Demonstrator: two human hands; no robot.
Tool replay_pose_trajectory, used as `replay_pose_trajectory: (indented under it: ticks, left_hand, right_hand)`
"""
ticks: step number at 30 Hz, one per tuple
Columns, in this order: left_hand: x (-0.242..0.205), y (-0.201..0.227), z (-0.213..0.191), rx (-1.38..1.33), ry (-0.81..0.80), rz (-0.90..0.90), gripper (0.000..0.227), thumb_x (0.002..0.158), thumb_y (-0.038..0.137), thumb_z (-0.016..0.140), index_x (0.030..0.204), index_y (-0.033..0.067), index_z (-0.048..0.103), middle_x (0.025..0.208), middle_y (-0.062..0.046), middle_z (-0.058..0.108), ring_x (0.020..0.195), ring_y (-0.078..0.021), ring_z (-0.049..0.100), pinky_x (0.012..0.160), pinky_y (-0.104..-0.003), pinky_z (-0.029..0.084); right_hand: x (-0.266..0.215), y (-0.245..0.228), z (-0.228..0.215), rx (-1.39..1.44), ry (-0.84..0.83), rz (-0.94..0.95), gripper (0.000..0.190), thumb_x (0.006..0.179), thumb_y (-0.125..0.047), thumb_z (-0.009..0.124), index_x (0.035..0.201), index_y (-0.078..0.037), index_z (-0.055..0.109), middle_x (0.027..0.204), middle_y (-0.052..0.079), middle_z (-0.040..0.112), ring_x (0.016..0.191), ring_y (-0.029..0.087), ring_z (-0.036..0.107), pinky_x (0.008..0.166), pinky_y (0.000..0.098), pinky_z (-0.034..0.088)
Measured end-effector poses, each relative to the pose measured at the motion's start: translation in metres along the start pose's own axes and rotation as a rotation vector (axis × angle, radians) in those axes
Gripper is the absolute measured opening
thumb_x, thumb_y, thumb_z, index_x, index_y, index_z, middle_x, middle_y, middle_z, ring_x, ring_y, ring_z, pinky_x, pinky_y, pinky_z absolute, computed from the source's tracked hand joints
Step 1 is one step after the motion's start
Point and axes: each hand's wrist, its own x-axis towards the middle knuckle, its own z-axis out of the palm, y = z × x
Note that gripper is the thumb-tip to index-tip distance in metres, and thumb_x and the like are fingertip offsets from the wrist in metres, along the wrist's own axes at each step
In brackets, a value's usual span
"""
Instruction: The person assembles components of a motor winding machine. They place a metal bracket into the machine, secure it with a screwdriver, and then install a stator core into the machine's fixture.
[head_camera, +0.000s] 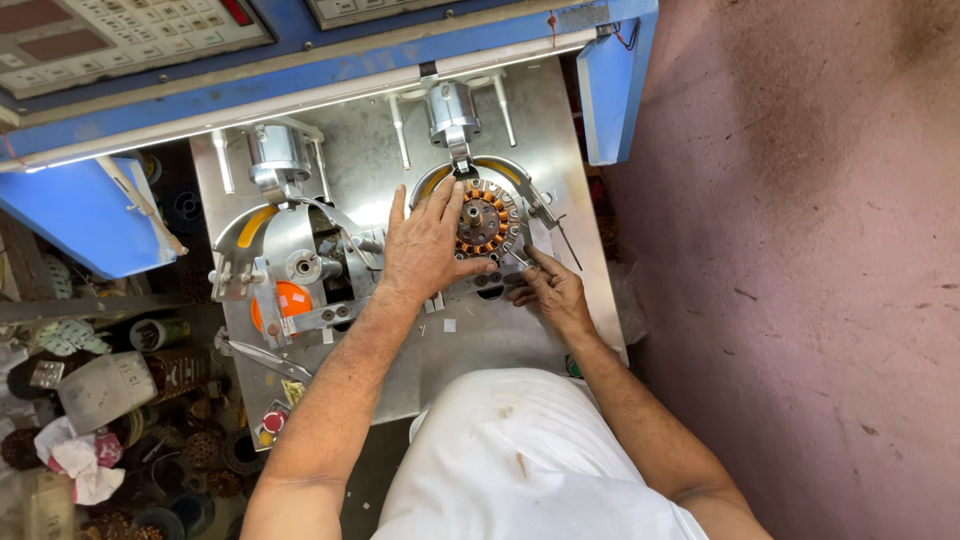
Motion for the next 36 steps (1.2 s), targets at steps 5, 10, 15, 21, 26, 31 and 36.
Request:
replay_pose_trajectory:
  ticks: [5, 10, 15, 21, 26, 31, 36]
  left_hand:
    - [0.002, -0.004, 0.007, -0.004, 0.025, 0.019, 0.136, 0.054, 0.091, 0.072, 0.155, 0.0082, 0.034, 0.158, -0.012, 0.040, 0.135, -0.0257, 0.051, 0.122, -0.053, 0.021]
    - [0.002, -0.006, 0.011, -0.033, 0.057, 0.042, 0.136, 0.053, 0.089, 0.075, 0.154, 0.0070, 0.034, 0.156, -0.013, 0.041, 0.136, -0.0256, 0.051, 0.119, -0.053, 0.024]
    - [0.002, -0.006, 0.012, -0.052, 0.033, 0.043, 0.138, 0.052, 0.086, 0.078, 0.155, 0.0053, 0.034, 0.158, -0.015, 0.041, 0.135, -0.0268, 0.051, 0.118, -0.056, 0.028]
    - [0.005, -0.007, 0.016, -0.057, 0.019, 0.043, 0.137, 0.053, 0.087, 0.077, 0.154, 0.0061, 0.033, 0.156, -0.015, 0.039, 0.135, -0.0295, 0.050, 0.116, -0.060, 0.026]
    - [0.005, -0.007, 0.015, -0.038, 0.009, 0.043, 0.138, 0.054, 0.088, 0.077, 0.154, 0.0045, 0.032, 0.157, -0.016, 0.039, 0.137, -0.0285, 0.049, 0.116, -0.060, 0.027]
    - [0.006, -0.007, 0.015, -0.045, 0.015, 0.054, 0.137, 0.054, 0.086, 0.077, 0.155, 0.0041, 0.031, 0.157, -0.015, 0.039, 0.137, -0.0281, 0.049, 0.116, -0.060, 0.028]
    - [0.006, -0.006, 0.010, -0.052, -0.012, 0.051, 0.138, 0.054, 0.086, 0.078, 0.154, 0.0040, 0.030, 0.157, -0.015, 0.038, 0.137, -0.0289, 0.049, 0.116, -0.059, 0.028]
  right_hand:
    - [-0.008, 0.009, 0.013, -0.569, 0.196, -0.138, 0.057, 0.101, -0.029, 0.067, 0.151, -0.006, 0.052, 0.093, 0.013, 0.080, 0.078, 0.019, 0.075, 0.069, 0.0305, 0.061]
    - [-0.008, 0.008, 0.008, -0.480, 0.085, -0.315, 0.064, 0.103, -0.023, 0.058, 0.157, -0.003, 0.029, 0.112, 0.011, 0.073, 0.084, 0.015, 0.075, 0.075, 0.0306, 0.065]
    - [-0.008, 0.018, 0.008, -0.517, 0.168, -0.122, 0.054, 0.102, -0.030, 0.053, 0.153, -0.015, 0.045, 0.099, 0.009, 0.078, 0.072, 0.017, 0.076, 0.063, 0.0321, 0.065]
    - [-0.008, 0.030, 0.020, -0.889, 0.473, -0.423, 0.046, 0.099, -0.043, 0.061, 0.138, -0.018, 0.064, 0.093, 0.007, 0.079, 0.078, 0.019, 0.076, 0.065, 0.0332, 0.062]
    - [-0.009, 0.040, 0.032, -1.004, 0.623, -0.411, 0.048, 0.100, -0.054, 0.054, 0.130, -0.020, 0.070, 0.086, 0.005, 0.077, 0.073, 0.021, 0.074, 0.061, 0.0348, 0.058]
    - [-0.003, 0.053, 0.036, -0.969, 0.654, -0.121, 0.046, 0.103, -0.058, 0.051, 0.109, -0.020, 0.076, 0.068, 0.005, 0.071, 0.067, 0.021, 0.072, 0.062, 0.0378, 0.054]
    - [-0.008, 0.043, 0.044, -0.571, 0.570, -0.251, 0.047, 0.106, -0.049, 0.052, 0.113, -0.008, 0.074, 0.070, 0.007, 0.072, 0.062, 0.019, 0.071, 0.056, 0.0337, 0.054]
